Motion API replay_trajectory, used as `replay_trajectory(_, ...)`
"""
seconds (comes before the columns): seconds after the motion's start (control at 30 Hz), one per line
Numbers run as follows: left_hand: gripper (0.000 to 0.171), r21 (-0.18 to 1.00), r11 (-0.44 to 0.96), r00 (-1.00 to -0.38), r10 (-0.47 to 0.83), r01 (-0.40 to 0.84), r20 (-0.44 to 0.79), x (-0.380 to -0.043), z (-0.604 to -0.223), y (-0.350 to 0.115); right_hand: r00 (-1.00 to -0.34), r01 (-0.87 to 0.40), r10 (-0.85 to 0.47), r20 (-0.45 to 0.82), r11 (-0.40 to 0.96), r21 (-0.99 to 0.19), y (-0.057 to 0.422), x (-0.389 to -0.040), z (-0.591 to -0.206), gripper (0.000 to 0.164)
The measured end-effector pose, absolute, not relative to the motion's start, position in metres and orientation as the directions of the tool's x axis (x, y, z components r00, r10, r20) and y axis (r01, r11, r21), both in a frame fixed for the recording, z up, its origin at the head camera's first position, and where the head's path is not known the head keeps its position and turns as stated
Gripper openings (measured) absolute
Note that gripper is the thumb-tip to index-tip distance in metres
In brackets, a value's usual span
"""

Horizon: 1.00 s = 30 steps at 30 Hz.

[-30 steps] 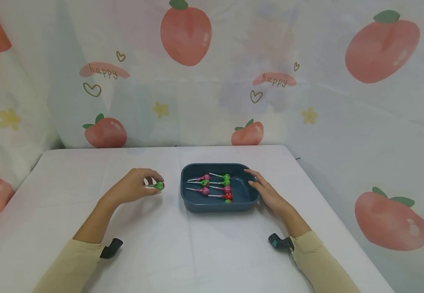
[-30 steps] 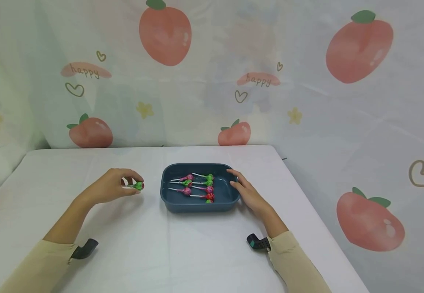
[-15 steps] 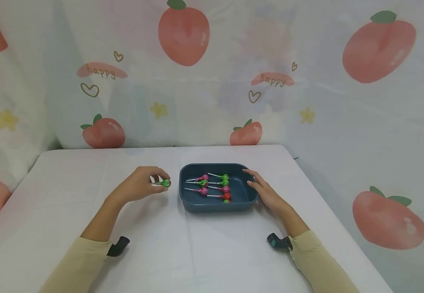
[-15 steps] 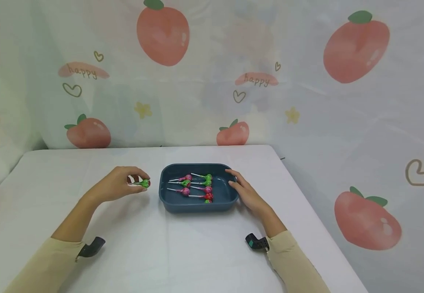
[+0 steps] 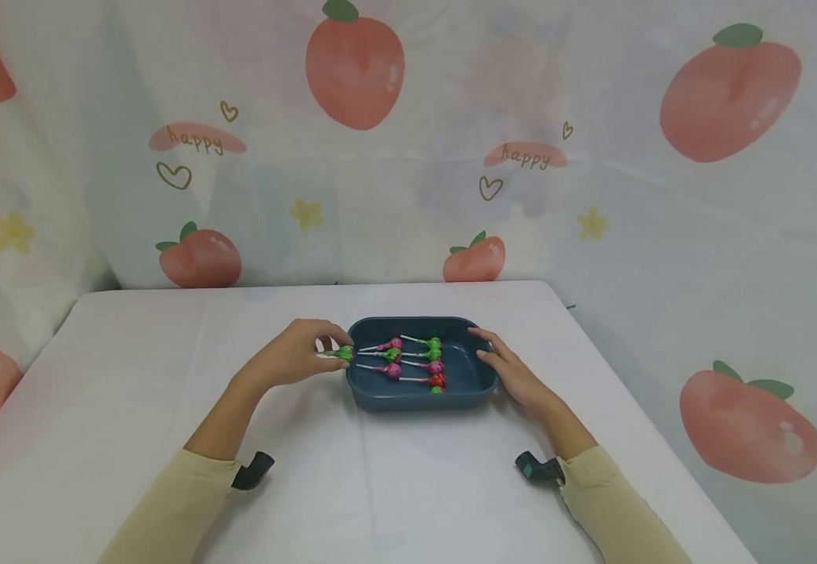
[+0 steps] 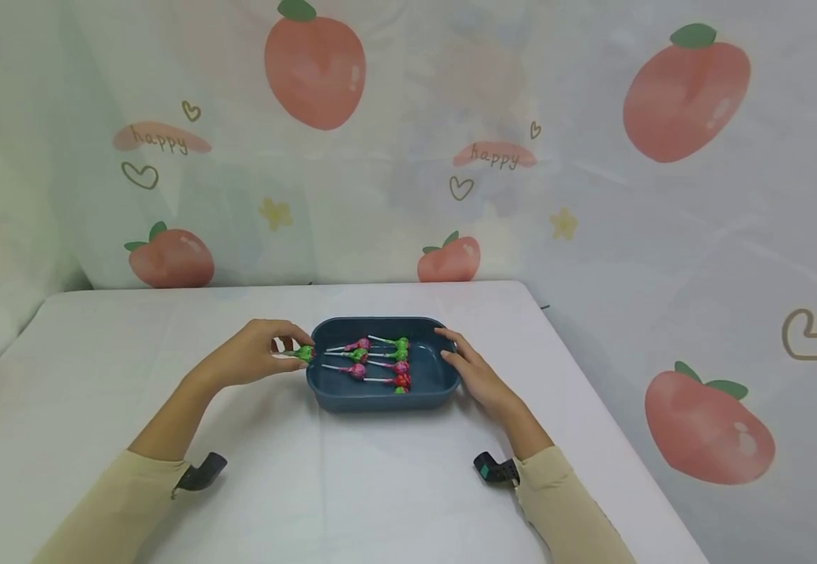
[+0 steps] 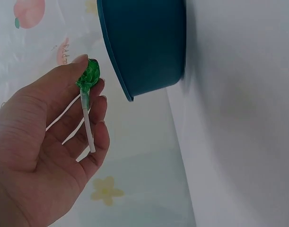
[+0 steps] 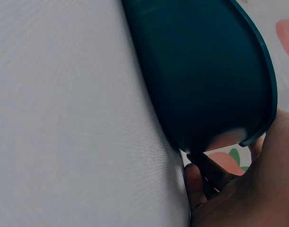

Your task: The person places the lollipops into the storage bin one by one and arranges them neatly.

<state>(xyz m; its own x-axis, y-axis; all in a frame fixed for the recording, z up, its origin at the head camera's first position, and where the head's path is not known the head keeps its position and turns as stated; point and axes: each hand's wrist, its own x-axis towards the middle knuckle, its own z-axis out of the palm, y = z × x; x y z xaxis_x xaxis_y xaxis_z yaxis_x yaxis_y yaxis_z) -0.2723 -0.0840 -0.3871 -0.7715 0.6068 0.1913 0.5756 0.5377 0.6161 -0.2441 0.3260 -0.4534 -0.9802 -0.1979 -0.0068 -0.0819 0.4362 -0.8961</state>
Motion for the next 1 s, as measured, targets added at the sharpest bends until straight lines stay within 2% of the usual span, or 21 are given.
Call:
replay_trajectory(0.57, 0.031, 0.656, 0.477, -0.738, 0.648, 0.586, 0.188, -0.269, -0.386, -0.045, -0.982, -0.074, -0.189, -0.012, 0.440, -0.895, 0.326, -0.244, -0.454, 0.049)
replay_trajectory(1.0, 0.033, 0.667, 0.483, -0.744, 0.648, 0.567, 0.163, -0.272, -0.397, -0.029, -0.982, -0.070, -0.187, -0.016, 0.446, -0.892, 0.326, -0.243, -0.454, 0.049)
